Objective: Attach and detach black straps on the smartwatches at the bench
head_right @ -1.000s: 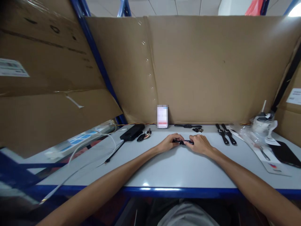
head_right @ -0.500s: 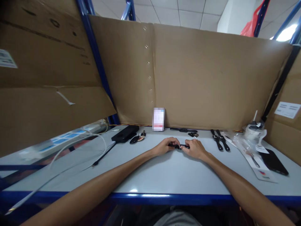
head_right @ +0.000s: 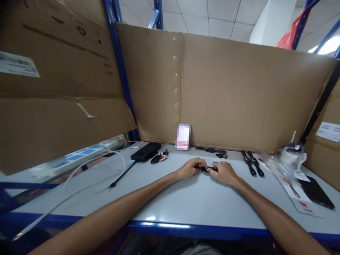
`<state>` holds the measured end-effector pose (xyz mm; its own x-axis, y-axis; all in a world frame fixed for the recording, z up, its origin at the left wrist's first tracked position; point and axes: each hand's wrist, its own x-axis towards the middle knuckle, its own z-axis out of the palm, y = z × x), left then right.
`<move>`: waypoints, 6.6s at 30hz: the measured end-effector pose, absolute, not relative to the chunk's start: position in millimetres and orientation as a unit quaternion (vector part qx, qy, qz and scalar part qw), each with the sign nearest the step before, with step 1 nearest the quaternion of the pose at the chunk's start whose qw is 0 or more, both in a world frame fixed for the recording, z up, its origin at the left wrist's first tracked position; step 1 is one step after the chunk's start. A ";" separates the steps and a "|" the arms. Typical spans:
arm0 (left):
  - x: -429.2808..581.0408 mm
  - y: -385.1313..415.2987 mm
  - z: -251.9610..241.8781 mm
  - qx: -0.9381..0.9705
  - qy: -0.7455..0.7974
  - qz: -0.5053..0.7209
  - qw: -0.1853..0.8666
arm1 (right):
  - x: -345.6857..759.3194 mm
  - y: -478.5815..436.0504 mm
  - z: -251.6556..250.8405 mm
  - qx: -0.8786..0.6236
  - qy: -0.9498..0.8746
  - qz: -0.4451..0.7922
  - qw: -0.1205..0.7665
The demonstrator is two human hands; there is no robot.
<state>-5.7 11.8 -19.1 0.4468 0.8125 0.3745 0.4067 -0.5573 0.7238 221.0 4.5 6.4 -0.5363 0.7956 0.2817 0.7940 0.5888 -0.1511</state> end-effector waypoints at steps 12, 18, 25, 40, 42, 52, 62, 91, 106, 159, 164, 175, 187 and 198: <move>-4.9 8.7 -12.3 0.786 0.374 0.367 0.328 | 220.1 1.9 8.0 -0.458 -0.880 -0.028 0.125; -5.0 7.2 -8.7 0.776 0.386 0.363 0.343 | 219.2 2.2 7.9 -0.464 -0.878 -0.029 0.109; -3.8 3.6 -4.2 0.769 0.384 0.365 0.358 | 216.8 -0.6 9.5 -0.468 -0.874 -0.010 0.131; -2.7 -2.9 -3.9 0.761 0.385 0.375 0.363 | 221.8 5.3 8.6 -0.465 -0.867 0.030 0.179; -3.1 -3.7 -3.8 0.773 0.388 0.364 0.346 | 222.2 3.4 9.1 -0.452 -0.871 0.042 0.188; -4.1 -1.4 -4.9 0.768 0.385 0.371 0.353 | 221.5 5.3 7.5 -0.461 -0.867 0.024 0.186; -4.3 -0.8 -5.5 0.775 0.387 0.357 0.350 | 219.5 -6.6 23.8 -0.501 -0.827 -0.016 0.253; -2.5 -1.5 -9.2 0.755 0.400 0.374 0.361 | 202.8 -16.0 26.9 -0.437 -0.854 0.034 0.281; -1.1 1.4 -10.3 0.753 0.408 0.378 0.352 | 211.9 -11.7 39.0 -0.477 -0.839 0.037 0.259; 1.3 -8.2 -4.8 0.787 0.415 0.355 0.287 | 199.4 -15.8 27.9 -0.463 -0.851 0.091 0.231; 0.5 -5.0 -4.9 0.783 0.413 0.354 0.302 | 208.7 -4.0 27.7 -0.427 -0.842 0.145 0.295; 1.4 -5.7 -4.3 0.792 0.412 0.352 0.281 | 197.1 -16.6 31.9 -0.468 -0.851 0.090 0.221; 0.7 -4.6 -5.6 0.793 0.408 0.354 0.282 | 198.8 -14.1 30.6 -0.467 -0.852 0.108 0.211; 1.2 -8.1 -5.1 0.788 0.414 0.351 0.290 | 207.7 2.7 26.7 -0.431 -0.815 0.298 0.247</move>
